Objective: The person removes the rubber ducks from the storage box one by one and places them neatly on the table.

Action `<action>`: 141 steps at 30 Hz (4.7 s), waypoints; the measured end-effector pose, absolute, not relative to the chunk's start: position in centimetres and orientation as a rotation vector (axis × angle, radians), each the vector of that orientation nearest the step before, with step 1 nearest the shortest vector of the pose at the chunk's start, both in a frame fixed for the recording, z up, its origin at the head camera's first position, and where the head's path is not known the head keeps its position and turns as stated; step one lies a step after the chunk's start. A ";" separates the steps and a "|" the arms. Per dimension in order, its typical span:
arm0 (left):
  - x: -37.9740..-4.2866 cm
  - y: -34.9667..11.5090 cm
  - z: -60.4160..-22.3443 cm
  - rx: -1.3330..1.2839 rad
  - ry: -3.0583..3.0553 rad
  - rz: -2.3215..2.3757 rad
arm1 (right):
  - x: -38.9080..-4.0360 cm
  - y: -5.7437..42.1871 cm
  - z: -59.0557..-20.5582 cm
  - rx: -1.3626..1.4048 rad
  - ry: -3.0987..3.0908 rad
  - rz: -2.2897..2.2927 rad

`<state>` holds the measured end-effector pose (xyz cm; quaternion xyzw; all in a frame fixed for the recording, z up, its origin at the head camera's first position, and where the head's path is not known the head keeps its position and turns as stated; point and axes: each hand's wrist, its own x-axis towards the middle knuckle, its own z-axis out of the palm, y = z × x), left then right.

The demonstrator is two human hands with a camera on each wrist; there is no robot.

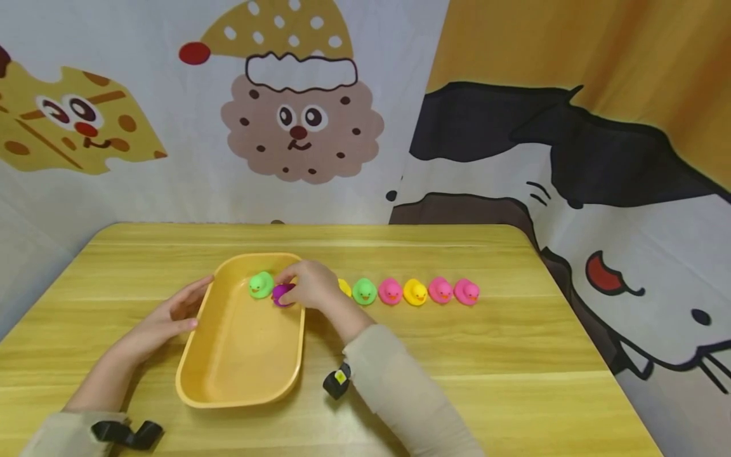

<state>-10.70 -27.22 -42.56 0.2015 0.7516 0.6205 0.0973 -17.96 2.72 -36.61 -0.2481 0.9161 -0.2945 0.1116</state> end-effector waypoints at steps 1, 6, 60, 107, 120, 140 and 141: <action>-10.7 -27.2 -42.6 0.595 2.226 1.838 | -18.0 2.7 -36.6 -0.719 2.690 -0.864; -10.6 -27.2 -42.6 0.595 2.224 1.838 | -17.9 2.5 -36.7 -0.686 2.698 -0.852; -10.5 -27.1 -42.8 0.586 2.240 1.836 | -16.4 5.0 -35.7 -0.872 2.629 -1.219; -10.3 -27.0 -42.5 0.566 2.244 1.821 | -13.5 14.4 -32.0 -1.020 2.386 -1.574; -10.2 -27.0 -42.4 0.553 2.267 1.801 | -14.2 18.3 -31.7 -1.028 2.336 -1.565; -10.3 -27.1 -42.2 0.531 2.257 1.797 | -15.0 24.5 -31.8 -1.030 2.392 -1.479; -10.3 -27.1 -42.2 0.530 2.256 1.796 | -15.0 24.8 -31.8 -1.024 2.396 -1.477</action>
